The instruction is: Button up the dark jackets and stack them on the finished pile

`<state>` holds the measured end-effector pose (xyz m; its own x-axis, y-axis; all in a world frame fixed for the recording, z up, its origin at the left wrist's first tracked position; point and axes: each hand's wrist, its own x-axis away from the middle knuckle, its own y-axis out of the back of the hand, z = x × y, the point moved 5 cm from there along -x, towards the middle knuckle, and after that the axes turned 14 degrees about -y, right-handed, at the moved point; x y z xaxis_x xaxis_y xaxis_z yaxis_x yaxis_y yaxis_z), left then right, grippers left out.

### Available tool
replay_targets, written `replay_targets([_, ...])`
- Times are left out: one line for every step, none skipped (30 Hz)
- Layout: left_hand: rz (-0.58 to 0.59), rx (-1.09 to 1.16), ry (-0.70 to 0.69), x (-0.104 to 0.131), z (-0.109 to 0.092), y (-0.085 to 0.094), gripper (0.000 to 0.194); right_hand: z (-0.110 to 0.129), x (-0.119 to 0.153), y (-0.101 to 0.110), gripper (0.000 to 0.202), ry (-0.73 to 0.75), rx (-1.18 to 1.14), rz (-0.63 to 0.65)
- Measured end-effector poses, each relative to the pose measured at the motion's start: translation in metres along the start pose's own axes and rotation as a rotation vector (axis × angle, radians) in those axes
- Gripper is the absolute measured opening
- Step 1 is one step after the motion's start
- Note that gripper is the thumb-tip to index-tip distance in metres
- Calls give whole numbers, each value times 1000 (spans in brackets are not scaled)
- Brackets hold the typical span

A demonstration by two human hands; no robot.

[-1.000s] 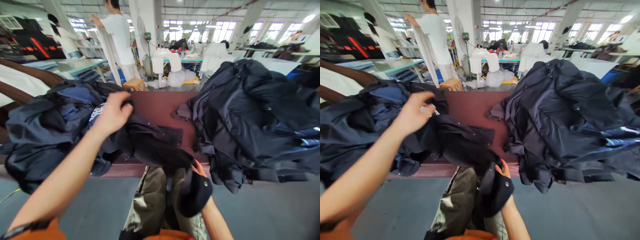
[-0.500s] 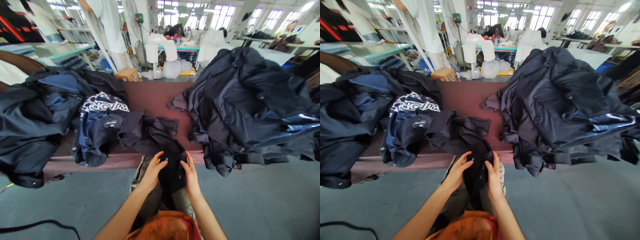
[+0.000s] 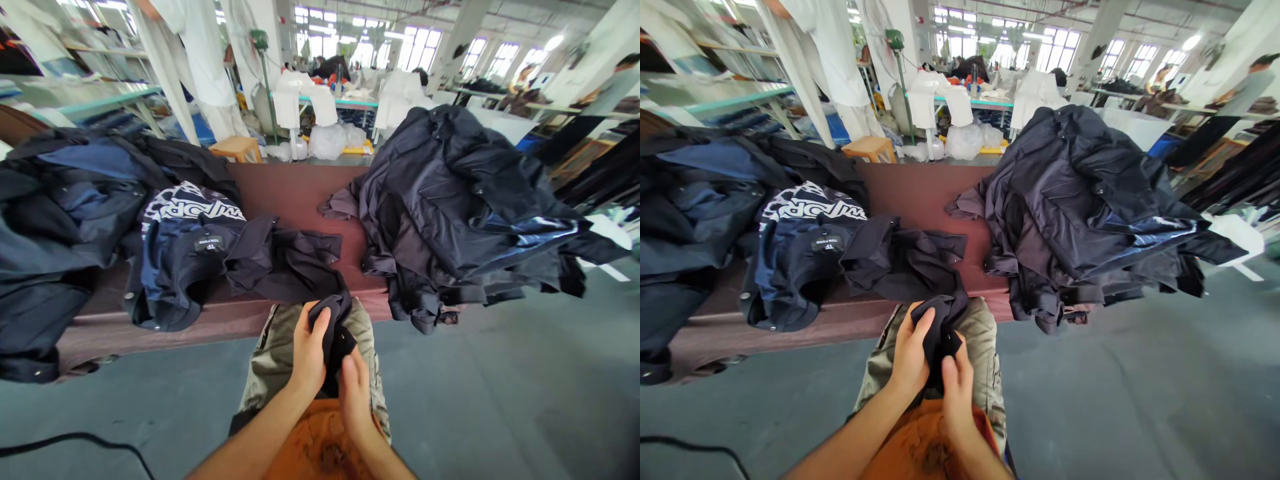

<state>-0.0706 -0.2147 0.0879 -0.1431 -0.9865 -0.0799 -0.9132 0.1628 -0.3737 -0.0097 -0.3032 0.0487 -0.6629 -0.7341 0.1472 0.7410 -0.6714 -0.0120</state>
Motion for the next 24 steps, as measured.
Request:
replay_targets([22,-73,-63,-2,-4,0,23,-2,2,-6,47,-55,-31,12])
replay_targets([49,-160,-127,-4,-8,2,21,-6,2,-9,44,-120,-65,7])
replay_targets([75,-256,-198,-6,-12,4,19,-9,1,-9,44,-182,-92,-19])
replay_targets([96,-353,-282,-9,-19,8,17,-11,-1,-6,46,-225,-106,-59])
replay_targets([117,-443,-377,-12,-27,13,14,-11,-5,0,48,-245,-110,-107])
replay_targets([156,-522,-484,-15,-36,17,11,-8,-10,10,50,-244,-105,-162])
replay_targets([228,-584,-599,-17,-47,20,10,-2,-15,21,51,-222,-94,-223])
replay_targets([340,-630,-712,-18,-57,21,13,7,-20,33,50,-182,-75,-279])
replay_targets([479,-664,-813,-18,-67,20,20,19,-24,45,49,-131,-44,-323])
replay_targets([634,-693,-895,-16,-76,17,28,33,-27,54,47,-73,3,-347])
replay_targets([786,-721,-953,-12,-83,15,33,48,-29,59,45,-8,67,-342])
replay_targets([913,-749,-992,-9,-89,12,36,65,-30,59,40,68,143,-299])
replay_targets([1006,-778,-1015,-5,-94,9,37,81,-30,55,35,153,226,-212])
replay_targets([1065,-803,-1031,-2,-98,7,36,94,-28,46,29,245,302,-89])
replay_targets([1098,-820,-1043,0,-101,6,33,106,-24,35,24,337,358,47])
replay_targets([1108,-828,-1051,1,-103,4,31,114,-19,25,23,417,391,176])
replay_targets([1095,-829,-1056,1,-104,4,28,119,-15,16,24,478,408,283])
replay_targets([1072,-828,-1060,0,-105,5,26,122,-12,9,25,514,417,355])
replay_targets([1049,-828,-1061,0,-105,7,23,123,-10,5,26,534,425,392])
replay_targets([1031,-831,-1059,-1,-104,9,21,123,-9,3,26,544,437,405])
replay_targets([1022,-836,-1055,-2,-103,11,20,122,-10,2,26,549,458,412])
replay_targets([1023,-844,-1046,-3,-101,13,18,121,-10,1,25,556,483,419])
replay_targets([1030,-854,-1034,-3,-100,14,17,119,-10,2,24,562,506,426])
replay_targets([1033,-862,-1021,-4,-98,16,16,117,-11,3,24,566,524,430])
